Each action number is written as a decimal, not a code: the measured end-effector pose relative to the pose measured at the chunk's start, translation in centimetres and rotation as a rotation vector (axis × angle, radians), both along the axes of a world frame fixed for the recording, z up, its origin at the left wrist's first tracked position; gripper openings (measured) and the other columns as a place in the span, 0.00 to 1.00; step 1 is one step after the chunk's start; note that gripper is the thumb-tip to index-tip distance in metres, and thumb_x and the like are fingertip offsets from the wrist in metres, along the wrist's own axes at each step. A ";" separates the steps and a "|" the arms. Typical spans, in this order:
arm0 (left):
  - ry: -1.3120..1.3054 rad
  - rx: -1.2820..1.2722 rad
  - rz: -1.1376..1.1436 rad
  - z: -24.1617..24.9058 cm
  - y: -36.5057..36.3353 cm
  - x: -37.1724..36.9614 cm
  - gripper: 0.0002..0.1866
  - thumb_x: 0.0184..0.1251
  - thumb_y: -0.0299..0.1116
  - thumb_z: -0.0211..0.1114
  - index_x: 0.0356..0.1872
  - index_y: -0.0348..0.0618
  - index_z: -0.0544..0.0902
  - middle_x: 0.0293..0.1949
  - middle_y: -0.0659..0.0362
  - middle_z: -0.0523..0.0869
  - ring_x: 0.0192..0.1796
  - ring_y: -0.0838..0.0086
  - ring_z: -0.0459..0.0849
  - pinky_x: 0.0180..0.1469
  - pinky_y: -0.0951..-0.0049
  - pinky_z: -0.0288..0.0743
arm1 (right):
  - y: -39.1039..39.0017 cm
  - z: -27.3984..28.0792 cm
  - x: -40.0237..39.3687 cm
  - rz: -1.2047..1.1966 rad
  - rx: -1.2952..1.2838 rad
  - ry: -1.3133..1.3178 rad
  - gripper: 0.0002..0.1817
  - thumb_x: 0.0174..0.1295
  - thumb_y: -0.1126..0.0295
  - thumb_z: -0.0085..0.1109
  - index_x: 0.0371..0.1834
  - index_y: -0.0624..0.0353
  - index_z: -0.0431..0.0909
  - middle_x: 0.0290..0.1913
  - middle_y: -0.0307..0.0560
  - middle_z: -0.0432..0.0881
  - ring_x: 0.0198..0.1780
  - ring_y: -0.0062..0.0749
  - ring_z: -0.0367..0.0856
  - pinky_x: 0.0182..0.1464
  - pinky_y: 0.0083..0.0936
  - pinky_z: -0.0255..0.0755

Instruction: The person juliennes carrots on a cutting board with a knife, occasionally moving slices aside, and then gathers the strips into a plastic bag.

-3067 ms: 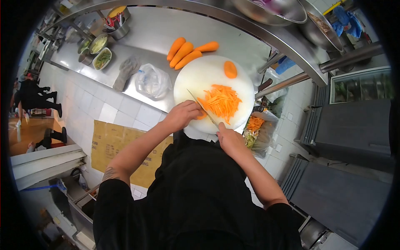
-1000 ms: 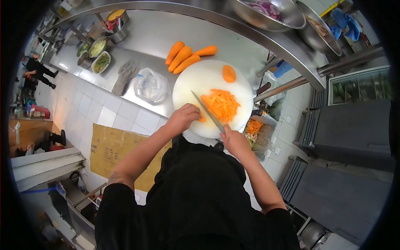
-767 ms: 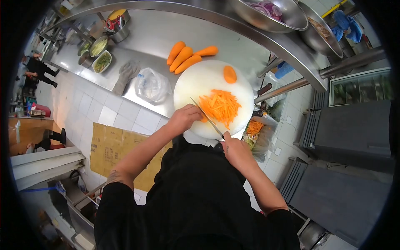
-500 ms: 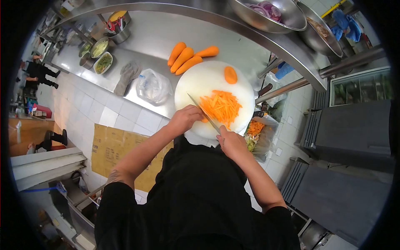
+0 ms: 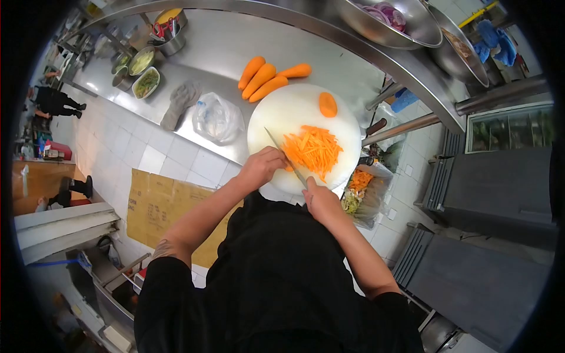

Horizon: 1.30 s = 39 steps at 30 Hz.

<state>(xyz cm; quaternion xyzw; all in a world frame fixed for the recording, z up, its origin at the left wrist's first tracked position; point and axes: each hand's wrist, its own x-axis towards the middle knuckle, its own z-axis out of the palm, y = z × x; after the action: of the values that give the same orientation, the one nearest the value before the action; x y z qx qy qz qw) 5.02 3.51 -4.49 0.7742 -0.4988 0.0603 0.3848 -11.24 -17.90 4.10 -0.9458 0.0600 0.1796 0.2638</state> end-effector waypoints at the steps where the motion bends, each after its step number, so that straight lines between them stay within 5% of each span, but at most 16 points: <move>1: -0.005 -0.005 0.009 0.1 0.1 0.0 0.11 0.61 0.18 0.72 0.40 0.45 0.94 0.48 0.60 0.94 0.53 0.61 0.92 0.54 0.63 0.89 | -0.3 -0.4 0.4 0.008 -0.003 -0.036 0.14 0.86 0.63 0.60 0.57 0.63 0.72 0.37 0.67 0.91 0.44 0.72 0.93 0.49 0.64 0.83; 5: 0.023 -0.016 0.009 0.1 0.1 0.1 0.09 0.64 0.19 0.72 0.39 0.45 0.94 0.47 0.60 0.94 0.52 0.61 0.92 0.54 0.63 0.89 | -0.4 3.9 0.1 0.024 -0.041 0.093 0.15 0.87 0.61 0.59 0.59 0.64 0.70 0.38 0.69 0.91 0.45 0.75 0.92 0.48 0.65 0.83; 11: 0.035 -0.048 0.043 -0.6 0.3 -0.2 0.07 0.66 0.19 0.71 0.38 0.45 0.93 0.46 0.60 0.94 0.52 0.61 0.93 0.54 0.63 0.89 | 0.1 -0.6 0.6 0.003 0.006 -0.030 0.14 0.85 0.63 0.61 0.59 0.62 0.72 0.36 0.68 0.91 0.44 0.73 0.92 0.48 0.66 0.83; 14: 0.011 -0.029 0.049 -0.8 0.1 -0.2 0.08 0.64 0.20 0.71 0.37 0.46 0.93 0.47 0.61 0.94 0.54 0.62 0.93 0.55 0.64 0.90 | 0.1 3.7 0.1 0.019 -0.026 0.068 0.14 0.85 0.63 0.60 0.57 0.62 0.71 0.36 0.68 0.91 0.44 0.74 0.92 0.48 0.65 0.83; 20: -0.004 -0.079 0.072 -0.8 0.1 -0.6 0.08 0.62 0.17 0.73 0.37 0.42 0.92 0.44 0.58 0.93 0.51 0.59 0.92 0.53 0.61 0.89 | 0.5 -1.3 0.5 0.005 0.006 -0.022 0.15 0.86 0.61 0.60 0.56 0.62 0.71 0.35 0.69 0.90 0.43 0.74 0.92 0.47 0.66 0.82; 23: -0.013 -0.075 0.073 -0.7 -0.1 -0.8 0.08 0.61 0.16 0.73 0.37 0.42 0.91 0.44 0.57 0.92 0.51 0.59 0.92 0.52 0.61 0.89 | 0.3 2.9 0.3 0.012 -0.009 0.057 0.15 0.86 0.61 0.59 0.56 0.62 0.70 0.36 0.70 0.90 0.43 0.74 0.92 0.48 0.67 0.82; 29: -0.001 -0.077 0.094 -1.0 -0.2 -1.1 0.09 0.59 0.15 0.73 0.37 0.41 0.91 0.44 0.57 0.92 0.50 0.58 0.92 0.52 0.61 0.89 | 1.0 -2.1 0.6 -0.027 0.010 -0.007 0.16 0.86 0.60 0.60 0.57 0.63 0.71 0.36 0.69 0.90 0.43 0.73 0.92 0.48 0.66 0.83; 39: 0.071 -0.107 0.149 0.4 1.8 -0.2 0.10 0.60 0.17 0.74 0.41 0.42 0.91 0.47 0.57 0.92 0.53 0.56 0.90 0.56 0.58 0.87 | -0.1 0.2 0.8 0.001 -0.009 0.051 0.13 0.87 0.62 0.57 0.55 0.61 0.70 0.37 0.69 0.90 0.44 0.73 0.92 0.48 0.65 0.83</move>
<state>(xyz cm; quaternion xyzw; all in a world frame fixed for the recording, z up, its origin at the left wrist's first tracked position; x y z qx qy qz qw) 4.84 5.33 -4.07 0.7891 -0.4220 0.0879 0.4377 -10.47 -17.96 4.27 -0.9420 0.0672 0.2036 0.2580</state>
